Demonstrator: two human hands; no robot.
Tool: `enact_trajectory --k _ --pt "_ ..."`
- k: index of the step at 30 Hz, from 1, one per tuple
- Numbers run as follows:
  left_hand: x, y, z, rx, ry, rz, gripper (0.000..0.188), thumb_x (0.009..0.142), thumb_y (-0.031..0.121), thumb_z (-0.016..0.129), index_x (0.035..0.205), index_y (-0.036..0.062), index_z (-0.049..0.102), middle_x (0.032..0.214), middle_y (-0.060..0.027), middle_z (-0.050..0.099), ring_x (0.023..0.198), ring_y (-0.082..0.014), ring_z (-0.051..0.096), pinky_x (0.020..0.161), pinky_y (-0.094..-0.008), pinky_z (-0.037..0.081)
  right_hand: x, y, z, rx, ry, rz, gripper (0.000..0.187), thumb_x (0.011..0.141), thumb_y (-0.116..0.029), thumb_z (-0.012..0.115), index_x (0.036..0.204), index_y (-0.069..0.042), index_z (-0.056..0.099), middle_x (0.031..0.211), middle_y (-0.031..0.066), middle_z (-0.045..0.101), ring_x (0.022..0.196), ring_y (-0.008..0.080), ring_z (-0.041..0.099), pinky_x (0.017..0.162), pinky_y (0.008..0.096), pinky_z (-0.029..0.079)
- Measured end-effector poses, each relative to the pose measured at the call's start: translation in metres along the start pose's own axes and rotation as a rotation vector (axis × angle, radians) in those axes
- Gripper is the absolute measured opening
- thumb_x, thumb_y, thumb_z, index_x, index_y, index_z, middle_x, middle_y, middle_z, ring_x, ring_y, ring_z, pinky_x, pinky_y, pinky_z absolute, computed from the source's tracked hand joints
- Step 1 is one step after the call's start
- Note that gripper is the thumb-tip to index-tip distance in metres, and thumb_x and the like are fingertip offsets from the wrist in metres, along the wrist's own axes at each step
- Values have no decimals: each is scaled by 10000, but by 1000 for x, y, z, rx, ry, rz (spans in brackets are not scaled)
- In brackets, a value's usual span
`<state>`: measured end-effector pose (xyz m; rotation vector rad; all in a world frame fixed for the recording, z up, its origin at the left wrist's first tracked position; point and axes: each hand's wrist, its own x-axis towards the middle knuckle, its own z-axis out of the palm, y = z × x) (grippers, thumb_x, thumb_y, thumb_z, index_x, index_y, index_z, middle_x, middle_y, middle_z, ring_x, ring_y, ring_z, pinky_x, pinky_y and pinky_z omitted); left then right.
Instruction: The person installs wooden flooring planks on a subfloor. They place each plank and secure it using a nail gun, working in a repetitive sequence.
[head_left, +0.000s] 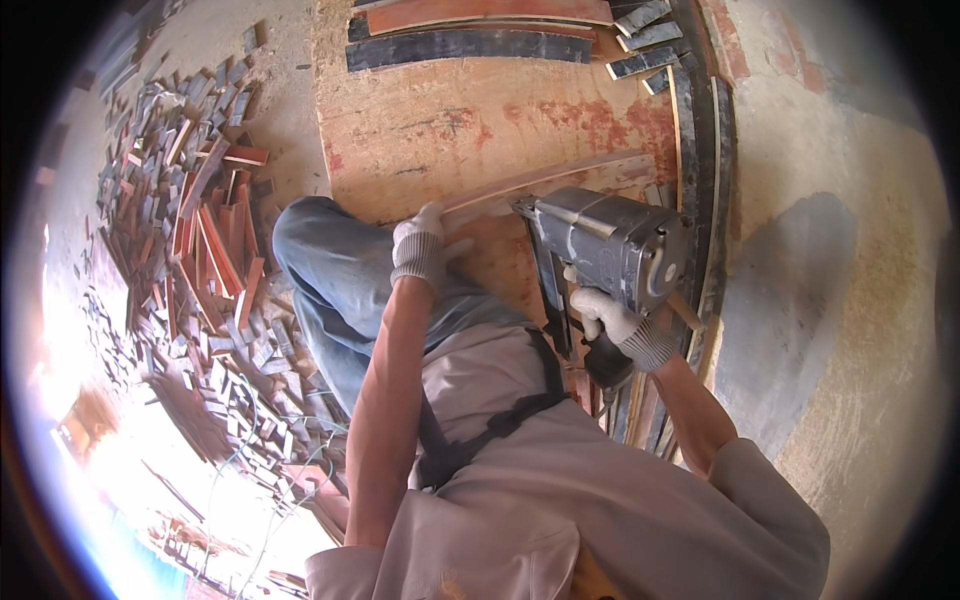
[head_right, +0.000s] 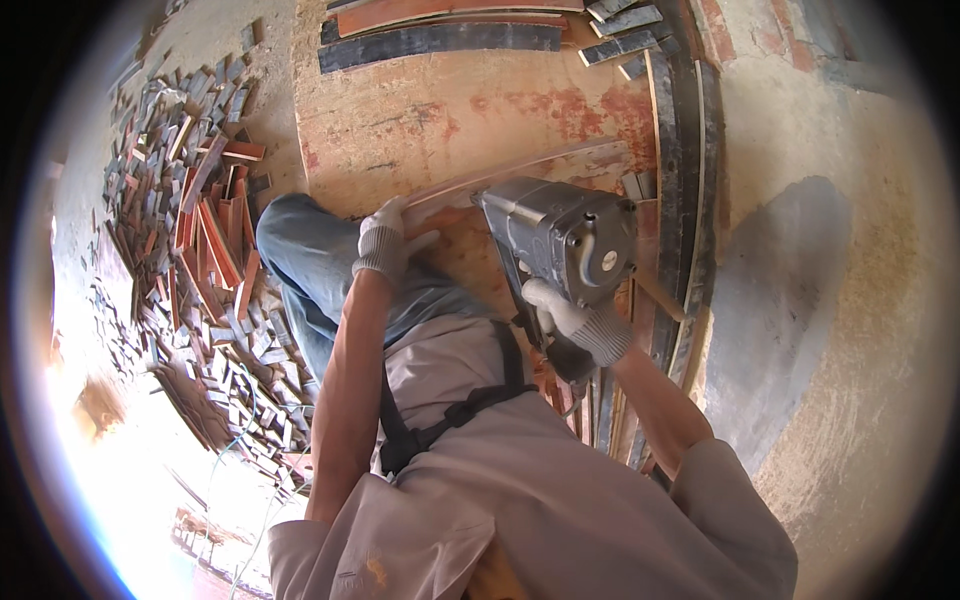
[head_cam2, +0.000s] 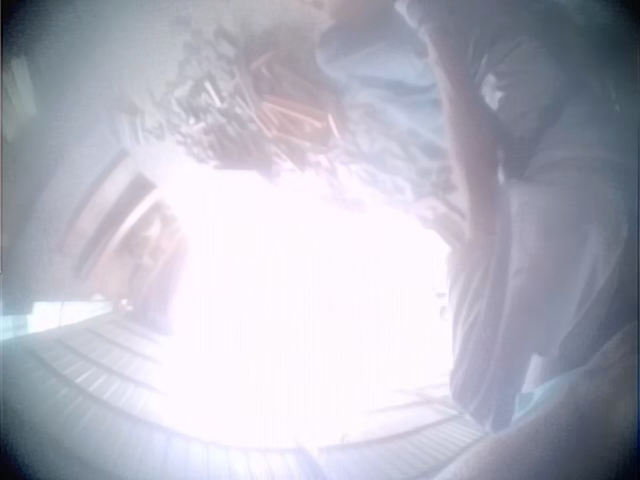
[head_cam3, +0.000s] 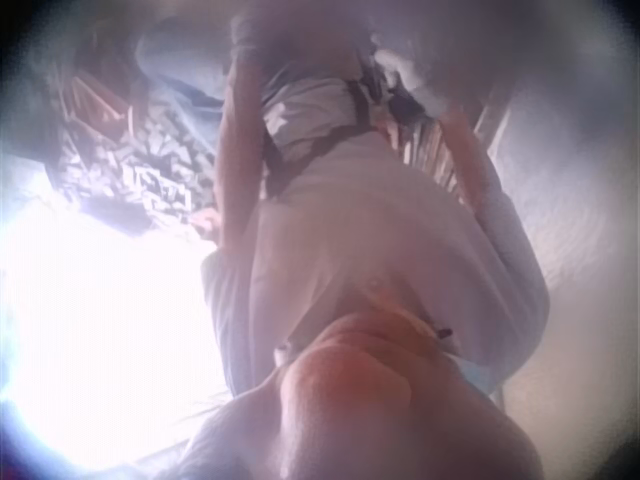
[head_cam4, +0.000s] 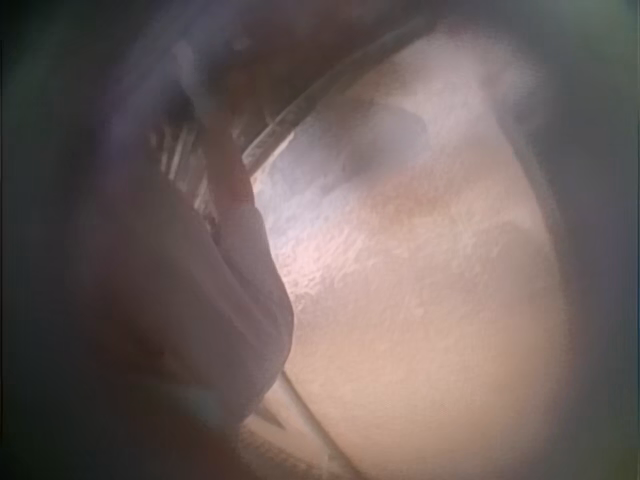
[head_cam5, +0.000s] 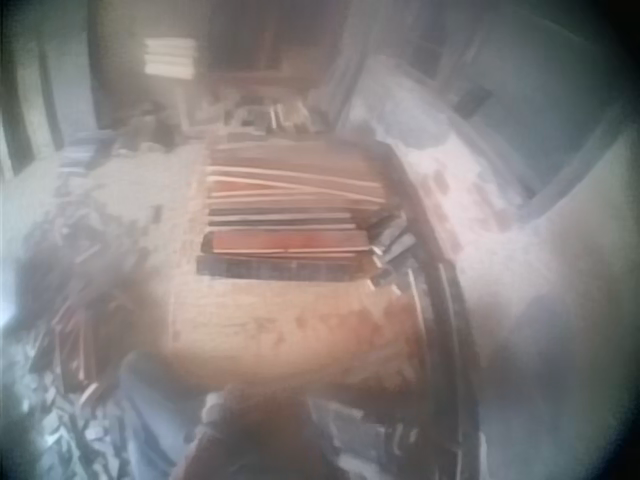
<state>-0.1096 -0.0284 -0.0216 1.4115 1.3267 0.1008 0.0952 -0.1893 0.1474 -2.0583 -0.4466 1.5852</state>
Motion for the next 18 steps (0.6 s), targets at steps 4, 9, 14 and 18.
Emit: enact_trajectory --k 4,9,14,18 --pt "-1 -2 3 326 15 218 629 698 294 944 1200 34 669 1131 -216 724 1063 -406 693 887 -454 568 10 9 -2 -59 -78 -43 318 983 -275 635 731 -81 632 557 1 560 517 126 543 545 310 453" --pt "-1 -6 10 -248 2 106 634 692 317 953 1169 14 665 1137 -223 717 1073 -407 684 891 -455 561 21 25 6 -222 -165 -85 267 989 -284 643 843 -61 656 613 26 599 547 143 574 573 329 478" --pt "1 -5 10 -621 -45 -158 654 680 351 962 1147 4 663 1095 -226 720 1045 -410 684 897 -464 552 28 30 19 -271 -133 -177 238 984 -287 654 913 -60 670 651 34 620 581 151 598 585 351 490" --pt "-3 -2 1 72 -32 138 654 673 351 965 1137 5 661 1075 -228 724 1030 -418 684 885 -468 554 25 32 14 -314 -129 -168 249 981 -307 644 958 -62 679 677 37 628 632 164 622 618 369 502"
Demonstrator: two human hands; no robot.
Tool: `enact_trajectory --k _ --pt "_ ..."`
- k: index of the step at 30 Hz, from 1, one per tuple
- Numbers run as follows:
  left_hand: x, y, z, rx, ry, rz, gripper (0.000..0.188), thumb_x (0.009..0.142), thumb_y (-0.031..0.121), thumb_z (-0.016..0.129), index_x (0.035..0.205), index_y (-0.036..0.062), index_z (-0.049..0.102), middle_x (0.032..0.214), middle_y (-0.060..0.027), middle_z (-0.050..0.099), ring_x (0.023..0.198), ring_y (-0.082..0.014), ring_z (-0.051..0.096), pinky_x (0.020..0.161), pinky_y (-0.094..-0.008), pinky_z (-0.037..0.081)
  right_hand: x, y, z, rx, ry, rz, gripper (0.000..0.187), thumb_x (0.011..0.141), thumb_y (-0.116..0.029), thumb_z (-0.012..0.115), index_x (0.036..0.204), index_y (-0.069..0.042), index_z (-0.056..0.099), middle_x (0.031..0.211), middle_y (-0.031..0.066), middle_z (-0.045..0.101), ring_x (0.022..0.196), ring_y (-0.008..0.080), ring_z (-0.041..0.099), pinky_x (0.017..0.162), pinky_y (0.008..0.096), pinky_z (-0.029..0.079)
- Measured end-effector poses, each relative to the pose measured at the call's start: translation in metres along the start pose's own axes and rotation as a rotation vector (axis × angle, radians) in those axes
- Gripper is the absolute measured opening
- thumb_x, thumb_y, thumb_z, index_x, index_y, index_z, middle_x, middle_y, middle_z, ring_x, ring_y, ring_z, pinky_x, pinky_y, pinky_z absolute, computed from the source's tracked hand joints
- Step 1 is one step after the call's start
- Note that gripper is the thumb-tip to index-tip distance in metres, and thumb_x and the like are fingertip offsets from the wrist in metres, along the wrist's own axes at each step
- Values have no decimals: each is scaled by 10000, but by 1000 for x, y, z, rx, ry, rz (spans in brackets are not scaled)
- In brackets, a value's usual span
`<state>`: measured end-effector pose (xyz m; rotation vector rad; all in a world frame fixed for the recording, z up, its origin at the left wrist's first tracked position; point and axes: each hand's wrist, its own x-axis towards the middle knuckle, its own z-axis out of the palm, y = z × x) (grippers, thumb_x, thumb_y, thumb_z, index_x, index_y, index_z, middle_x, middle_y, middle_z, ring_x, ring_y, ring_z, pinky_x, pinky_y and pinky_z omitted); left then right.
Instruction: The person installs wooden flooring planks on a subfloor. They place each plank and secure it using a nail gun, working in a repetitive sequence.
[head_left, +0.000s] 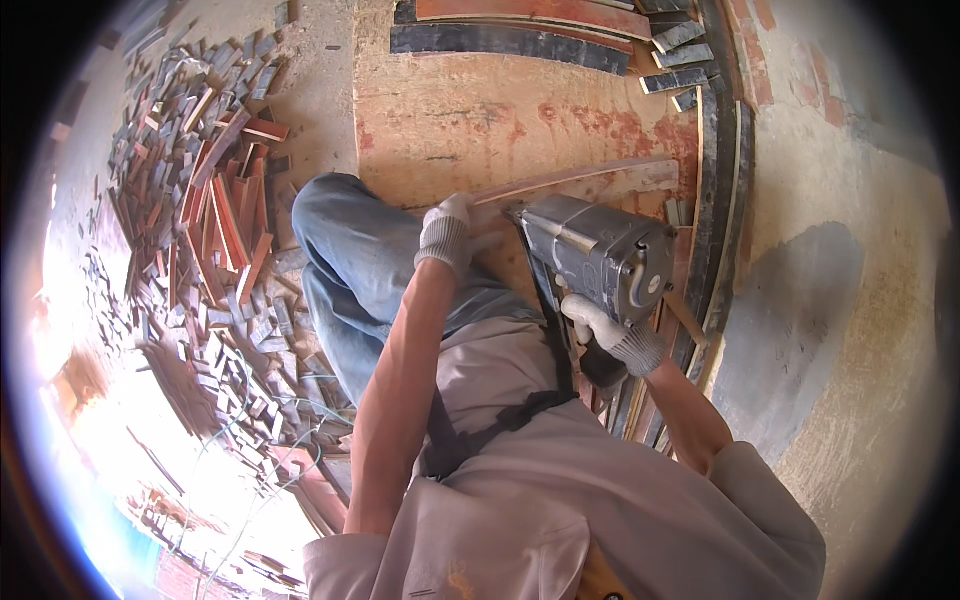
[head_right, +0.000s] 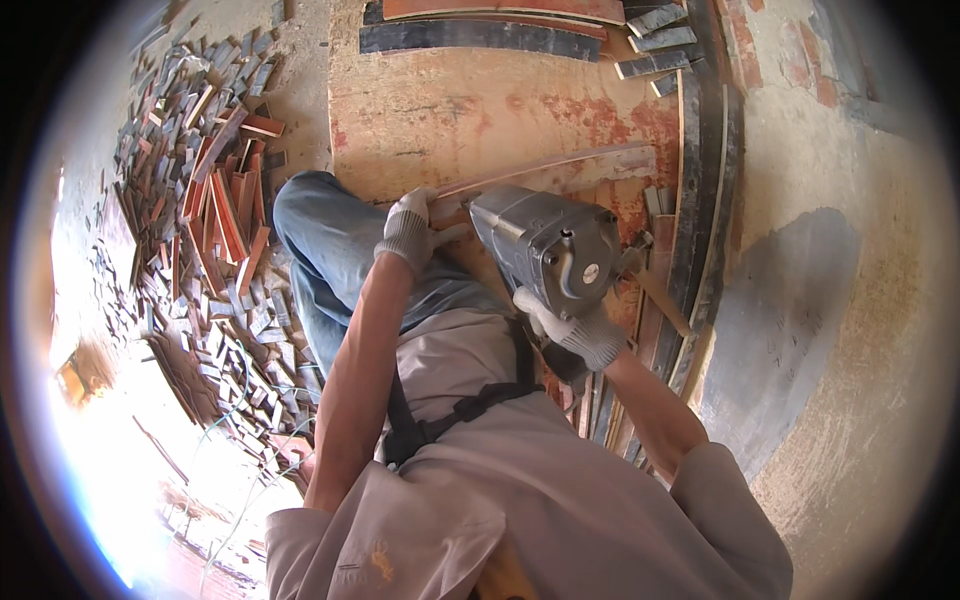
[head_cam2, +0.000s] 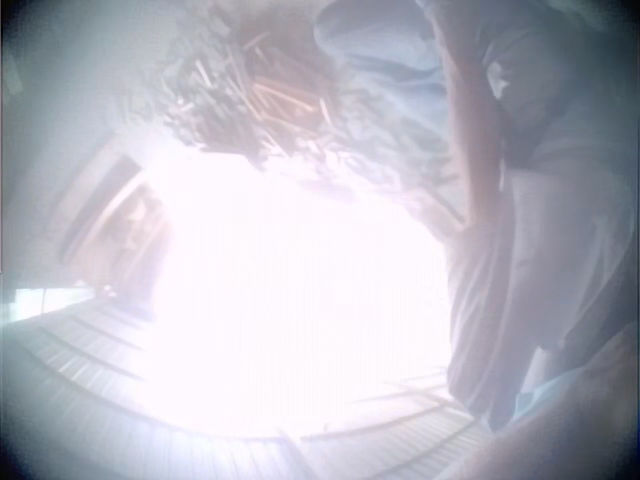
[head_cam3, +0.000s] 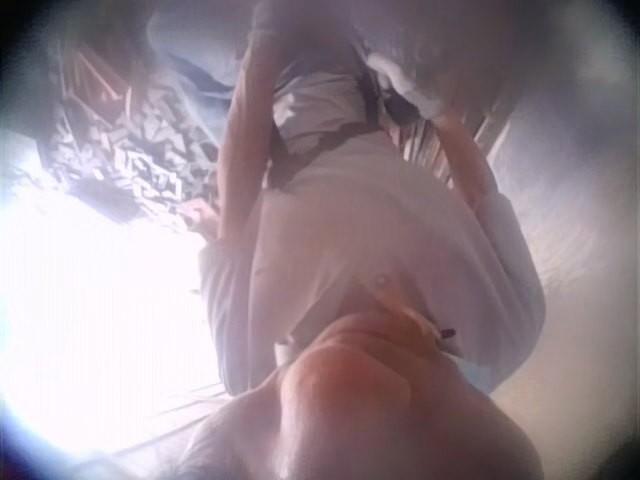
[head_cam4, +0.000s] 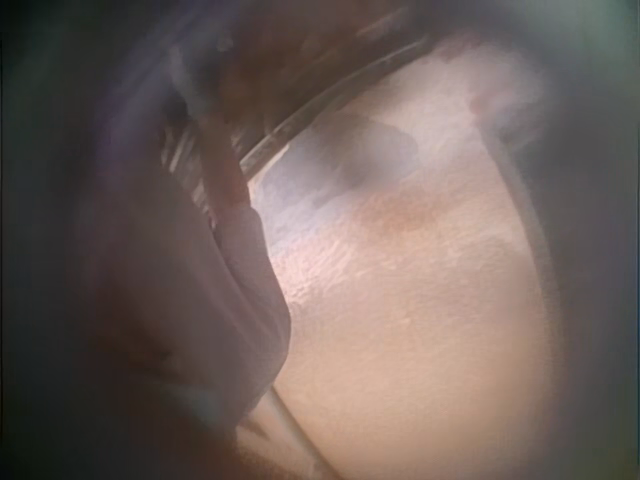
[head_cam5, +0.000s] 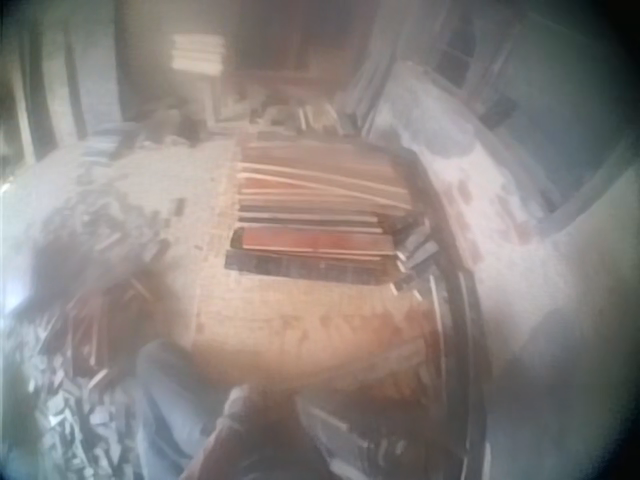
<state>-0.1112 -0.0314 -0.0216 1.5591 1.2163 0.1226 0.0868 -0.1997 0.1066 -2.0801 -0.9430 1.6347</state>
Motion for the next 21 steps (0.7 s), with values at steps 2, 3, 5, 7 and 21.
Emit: enact_trajectory --k 2,3,5,7,21 --pt "0 2 -2 150 9 40 642 674 342 964 1133 8 665 1075 -228 724 1028 -423 683 881 -468 555 1 1 -1 -29 -33 52 257 980 -317 639 977 -63 682 690 39 634 648 172 631 634 376 507" --pt "-1 2 -2 169 16 44 631 676 336 962 1130 11 668 1078 -227 724 1027 -425 683 881 -469 555 3 2 0 -46 -36 44 261 980 -320 636 982 -63 682 695 39 637 652 176 634 638 379 509" --pt "0 2 -1 180 23 52 608 681 322 958 1121 14 674 1079 -226 724 1025 -428 683 880 -470 554 8 1 3 -89 -40 -17 261 977 -320 638 985 -63 682 699 39 641 655 179 638 644 381 510" --pt "3 0 1 176 19 41 583 686 307 953 1112 18 681 1075 -224 725 1023 -430 684 881 -473 552 12 -2 6 -113 -45 -93 252 974 -312 646 979 -62 680 700 39 642 654 178 638 645 380 509" --pt "-16 -23 -65 -1148 266 -47 381 1004 190 631 1292 -60 636 1278 -132 642 1103 -314 689 855 -406 649 -19 7 44 -383 431 -347 772 826 -351 802 1443 -21 476 1308 233 604 1238 399 576 1040 470 473"
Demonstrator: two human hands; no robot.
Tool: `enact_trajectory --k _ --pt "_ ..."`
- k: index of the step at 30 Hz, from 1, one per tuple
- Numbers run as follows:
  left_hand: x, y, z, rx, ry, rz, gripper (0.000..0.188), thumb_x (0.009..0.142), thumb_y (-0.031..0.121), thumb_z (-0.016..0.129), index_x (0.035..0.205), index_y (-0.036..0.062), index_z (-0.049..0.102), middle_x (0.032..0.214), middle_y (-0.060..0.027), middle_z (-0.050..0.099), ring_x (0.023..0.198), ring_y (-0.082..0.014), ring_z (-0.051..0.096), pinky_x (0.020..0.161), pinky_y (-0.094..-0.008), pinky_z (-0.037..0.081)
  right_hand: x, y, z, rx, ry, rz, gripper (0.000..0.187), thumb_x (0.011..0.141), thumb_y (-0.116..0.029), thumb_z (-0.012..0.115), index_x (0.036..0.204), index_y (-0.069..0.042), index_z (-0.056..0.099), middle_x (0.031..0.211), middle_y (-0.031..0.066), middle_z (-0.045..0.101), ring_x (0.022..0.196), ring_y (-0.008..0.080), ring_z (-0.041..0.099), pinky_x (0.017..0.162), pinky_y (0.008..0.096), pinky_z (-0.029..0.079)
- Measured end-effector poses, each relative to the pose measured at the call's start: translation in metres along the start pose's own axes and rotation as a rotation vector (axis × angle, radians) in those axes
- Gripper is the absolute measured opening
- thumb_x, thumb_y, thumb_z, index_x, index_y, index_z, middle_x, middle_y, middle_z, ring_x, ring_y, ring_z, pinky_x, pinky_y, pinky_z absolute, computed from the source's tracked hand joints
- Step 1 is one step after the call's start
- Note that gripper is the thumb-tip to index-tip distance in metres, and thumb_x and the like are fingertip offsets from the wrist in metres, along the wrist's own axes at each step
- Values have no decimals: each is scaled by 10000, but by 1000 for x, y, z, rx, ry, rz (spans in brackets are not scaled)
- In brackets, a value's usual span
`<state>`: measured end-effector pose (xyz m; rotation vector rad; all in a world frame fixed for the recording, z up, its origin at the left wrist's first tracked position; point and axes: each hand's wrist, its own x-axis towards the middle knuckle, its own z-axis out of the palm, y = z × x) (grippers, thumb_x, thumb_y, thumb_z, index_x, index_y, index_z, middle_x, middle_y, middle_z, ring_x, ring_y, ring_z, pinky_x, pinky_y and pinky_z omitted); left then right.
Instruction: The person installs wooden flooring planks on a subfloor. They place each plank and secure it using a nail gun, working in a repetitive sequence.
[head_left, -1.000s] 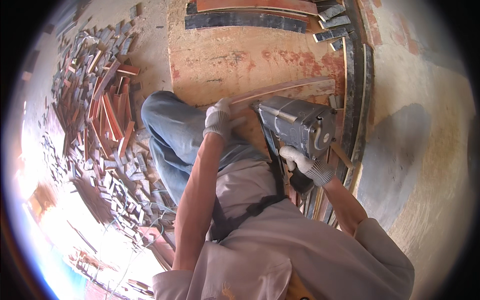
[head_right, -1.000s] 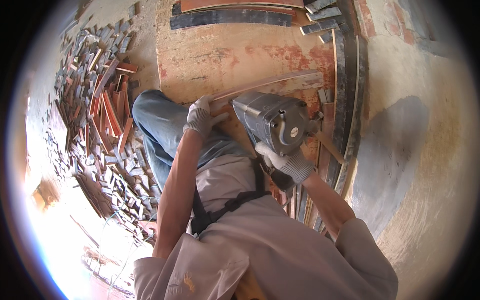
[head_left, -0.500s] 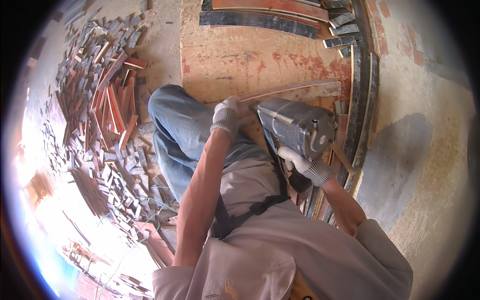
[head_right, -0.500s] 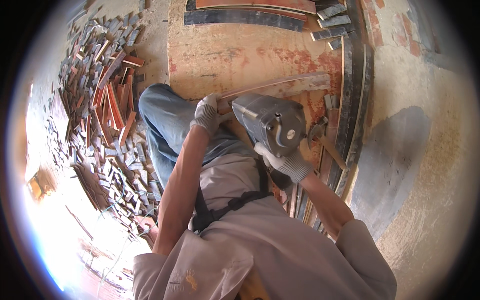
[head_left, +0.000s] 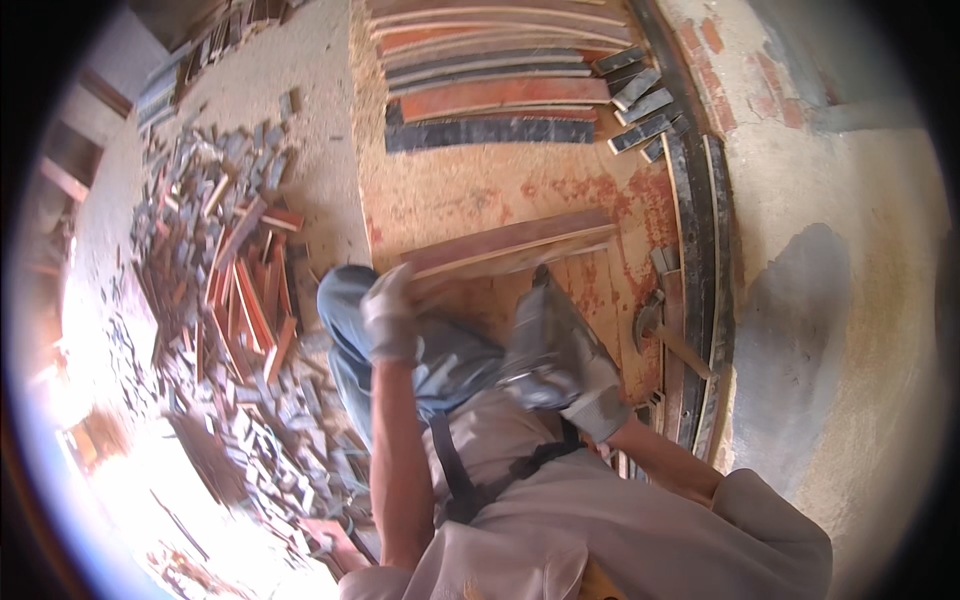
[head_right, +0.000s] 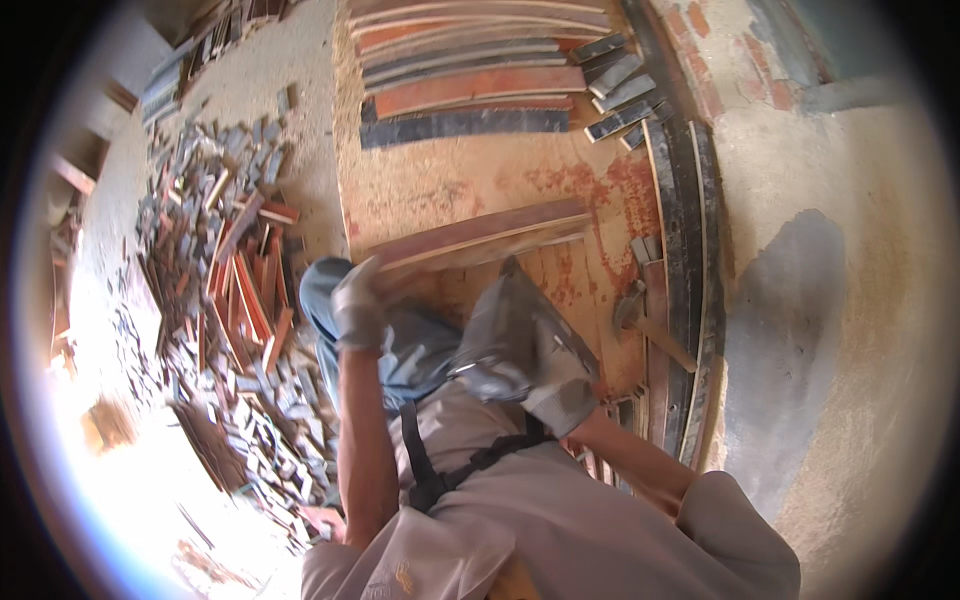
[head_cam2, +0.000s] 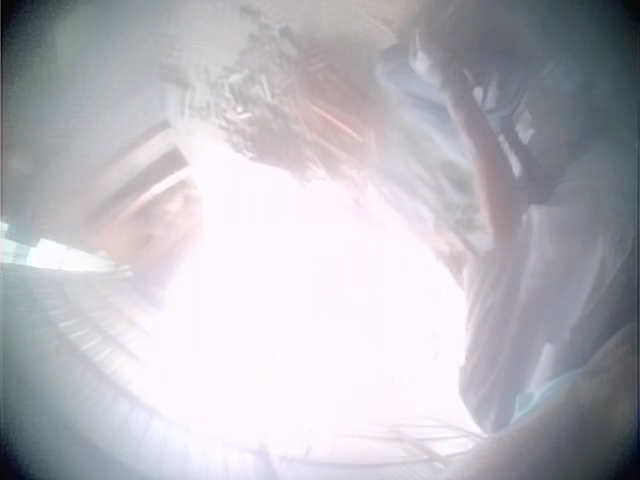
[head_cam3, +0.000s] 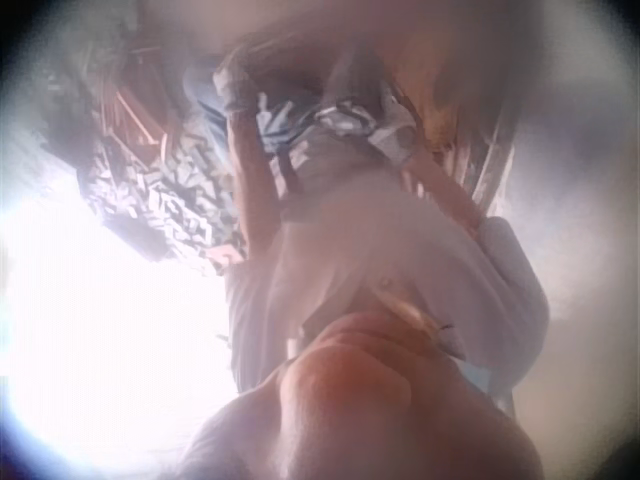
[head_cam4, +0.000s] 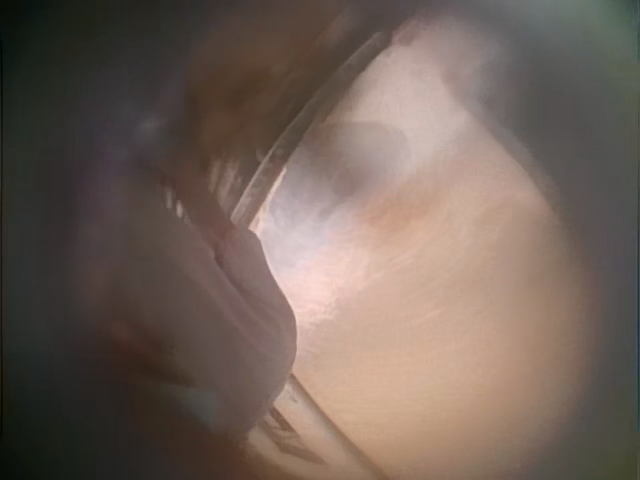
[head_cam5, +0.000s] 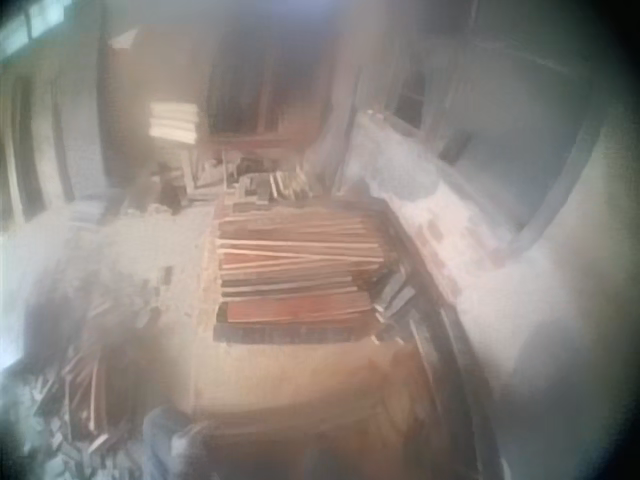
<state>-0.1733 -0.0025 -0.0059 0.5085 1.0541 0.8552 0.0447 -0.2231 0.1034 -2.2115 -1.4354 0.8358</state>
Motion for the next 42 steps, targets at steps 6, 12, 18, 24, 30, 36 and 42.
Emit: enact_trajectory --k 6,12,18,24,30,36,42 --pt "-42 145 -148 996 254 524 444 861 -16 751 1290 -31 637 1251 -106 639 1099 -246 665 875 -358 629 25 -12 -4 -149 -365 84 600 823 -338 711 1269 33 562 1160 280 653 1094 434 644 936 500 517" --pt "-48 147 -184 630 885 493 378 1037 328 581 1194 11 716 1239 -144 654 1071 -206 663 1009 -406 530 196 47 -61 -310 330 -482 414 911 -208 695 1256 11 630 913 179 705 792 332 680 739 468 554" --pt "-13 70 -97 347 594 459 446 983 150 704 1370 -31 579 1210 -99 652 1074 -199 612 971 -344 487 403 57 -84 -720 374 -349 608 921 -117 644 1505 -90 474 1450 157 574 1324 343 542 1156 457 413" --pt "-23 46 -34 643 462 538 429 987 112 694 1363 -58 577 1300 -150 662 1160 -220 622 1034 -344 486 421 48 -86 -731 200 -292 223 928 -199 622 1129 -104 601 1100 112 620 1042 311 600 917 442 459" --pt "-13 30 -29 539 385 415 457 971 70 700 1389 -55 564 1360 -193 626 1235 -254 618 1078 -362 476 349 62 -56 -536 193 -547 259 817 -275 810 965 -92 700 1298 167 582 1164 379 559 999 493 456" --pt "-3 34 -10 605 314 499 518 944 67 736 1411 -53 547 1421 -203 590 1287 -275 592 1096 -381 466 340 65 -41 -680 112 -493 242 828 -199 773 1042 -97 726 1335 163 586 1217 396 549 1024 496 483" --pt "9 37 16 973 293 467 806 812 207 857 1496 0 484 1498 -188 531 1334 -299 569 1113 -376 458 304 78 -20 -795 238 -510 63 816 -151 695 859 -127 657 1045 58 600 1032 316 613 814 452 568"
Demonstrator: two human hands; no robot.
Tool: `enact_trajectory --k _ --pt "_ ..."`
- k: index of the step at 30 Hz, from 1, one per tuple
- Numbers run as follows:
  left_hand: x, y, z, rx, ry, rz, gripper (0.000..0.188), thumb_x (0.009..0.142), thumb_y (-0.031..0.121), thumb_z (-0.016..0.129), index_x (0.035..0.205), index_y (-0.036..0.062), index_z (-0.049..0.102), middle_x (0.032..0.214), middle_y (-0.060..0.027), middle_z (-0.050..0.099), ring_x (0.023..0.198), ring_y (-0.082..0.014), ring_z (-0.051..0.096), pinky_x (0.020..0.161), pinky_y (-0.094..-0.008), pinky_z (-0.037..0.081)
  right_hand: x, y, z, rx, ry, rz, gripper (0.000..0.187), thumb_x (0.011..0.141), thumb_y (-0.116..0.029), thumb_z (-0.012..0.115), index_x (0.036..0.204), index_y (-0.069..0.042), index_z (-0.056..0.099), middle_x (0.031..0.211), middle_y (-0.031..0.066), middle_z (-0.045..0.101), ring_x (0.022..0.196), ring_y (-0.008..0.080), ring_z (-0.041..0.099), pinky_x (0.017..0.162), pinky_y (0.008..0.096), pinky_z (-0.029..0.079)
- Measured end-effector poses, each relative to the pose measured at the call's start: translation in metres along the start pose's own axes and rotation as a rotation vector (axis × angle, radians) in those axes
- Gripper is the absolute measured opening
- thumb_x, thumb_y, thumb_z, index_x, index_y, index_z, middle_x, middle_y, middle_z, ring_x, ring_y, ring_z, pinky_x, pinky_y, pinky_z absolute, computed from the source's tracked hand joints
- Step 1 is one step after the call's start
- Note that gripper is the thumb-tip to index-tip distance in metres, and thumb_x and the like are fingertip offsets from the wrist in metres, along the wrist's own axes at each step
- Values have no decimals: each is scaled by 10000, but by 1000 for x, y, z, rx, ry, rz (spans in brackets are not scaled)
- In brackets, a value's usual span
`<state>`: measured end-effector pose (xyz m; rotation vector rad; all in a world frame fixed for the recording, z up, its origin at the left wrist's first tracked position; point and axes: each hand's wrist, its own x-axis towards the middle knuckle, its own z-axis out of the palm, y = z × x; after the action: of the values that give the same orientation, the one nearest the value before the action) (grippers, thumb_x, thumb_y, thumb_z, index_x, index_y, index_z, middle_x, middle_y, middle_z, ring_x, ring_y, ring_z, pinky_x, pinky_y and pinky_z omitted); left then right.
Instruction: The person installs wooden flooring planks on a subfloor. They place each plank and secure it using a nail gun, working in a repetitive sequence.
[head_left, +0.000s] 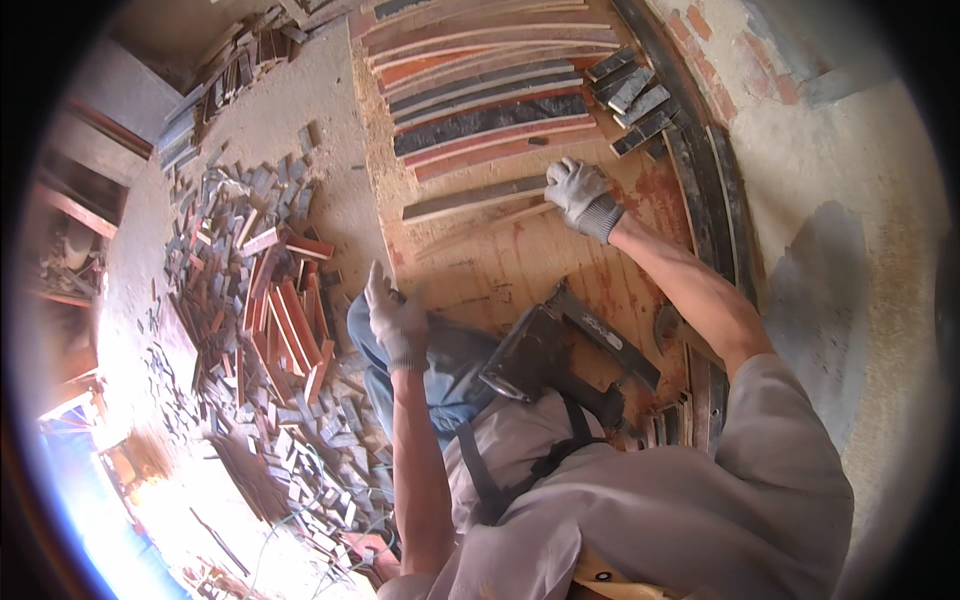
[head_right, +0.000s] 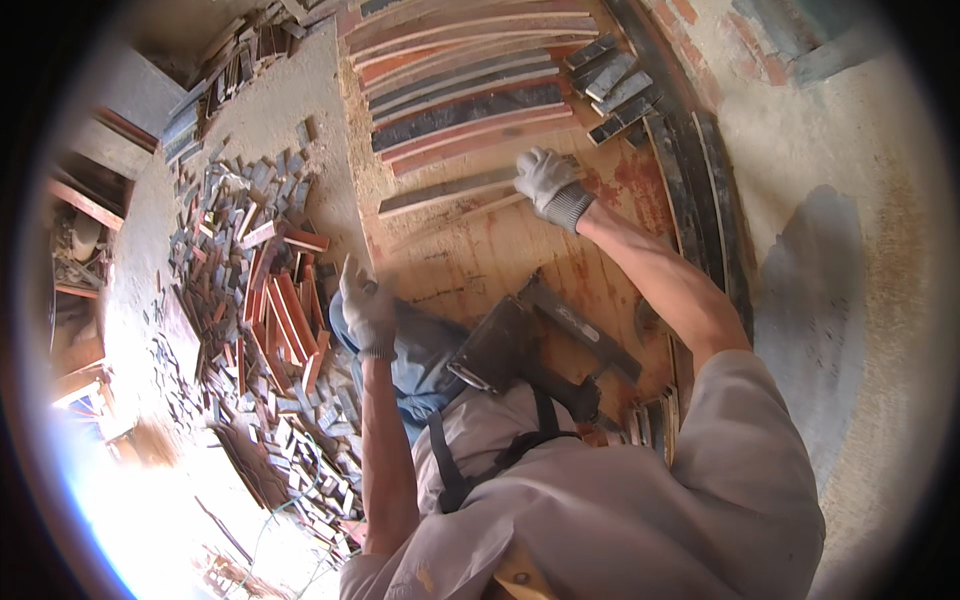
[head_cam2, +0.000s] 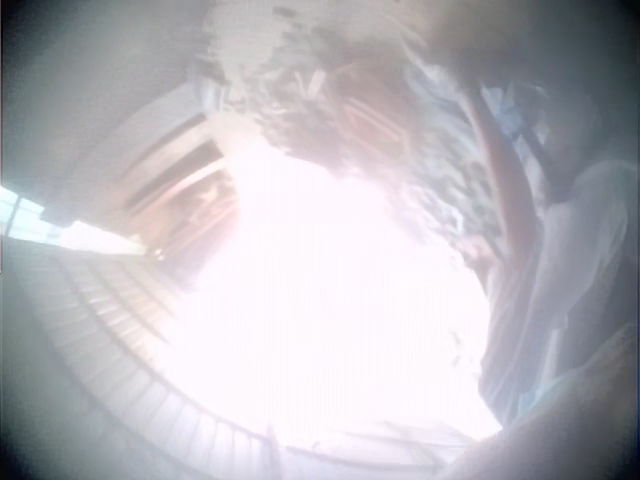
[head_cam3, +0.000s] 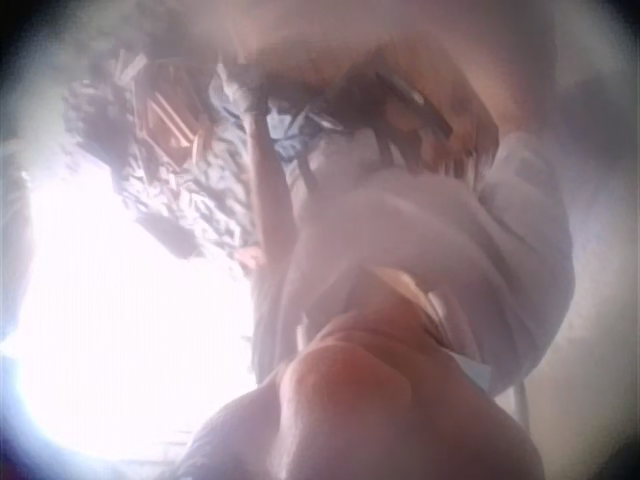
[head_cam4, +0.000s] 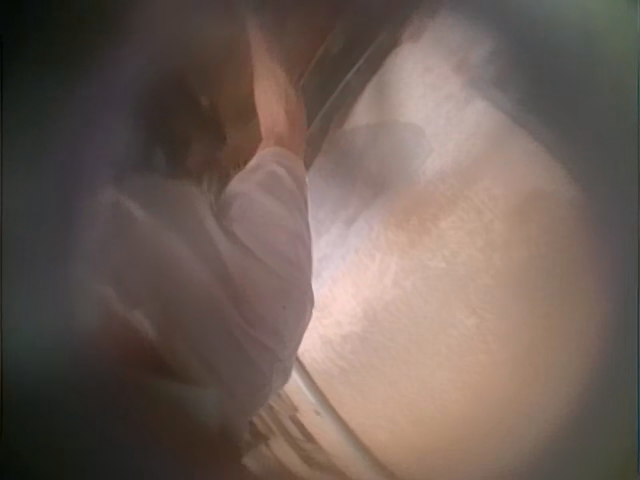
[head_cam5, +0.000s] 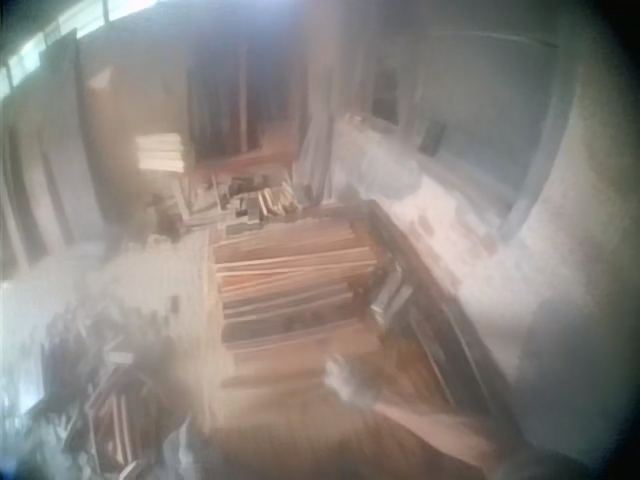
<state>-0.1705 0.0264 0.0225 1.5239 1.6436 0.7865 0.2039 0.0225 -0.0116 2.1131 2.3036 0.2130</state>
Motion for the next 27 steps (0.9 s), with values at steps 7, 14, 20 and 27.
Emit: enact_trajectory --k 7,14,20,27 --pt "30 -8 40 302 -129 294 891 734 141 849 1539 131 467 1544 -168 476 1317 -338 586 1072 -396 525 -37 -7 -1 292 59 -52 145 745 -54 702 846 -127 628 1039 55 594 1013 335 595 835 470 536" --pt "57 -28 51 152 -76 246 345 722 100 861 1059 79 787 1394 -149 626 1154 -319 684 978 -386 544 -35 18 -8 241 -37 -122 269 759 -156 785 1019 -192 724 1345 54 616 1170 360 588 985 465 507" --pt "57 -47 52 171 -39 314 297 735 119 819 1031 98 796 1298 -170 687 1094 -337 704 937 -401 563 -54 61 -12 446 -142 27 260 798 -82 741 1047 -153 714 1357 79 653 1285 334 579 1085 446 474" --pt "55 -52 50 81 -60 250 286 770 115 803 1044 42 773 1194 -176 724 1027 -316 729 894 -374 580 -62 90 13 814 -89 306 265 800 28 717 1026 -56 606 1215 137 685 1190 317 635 1032 401 499"
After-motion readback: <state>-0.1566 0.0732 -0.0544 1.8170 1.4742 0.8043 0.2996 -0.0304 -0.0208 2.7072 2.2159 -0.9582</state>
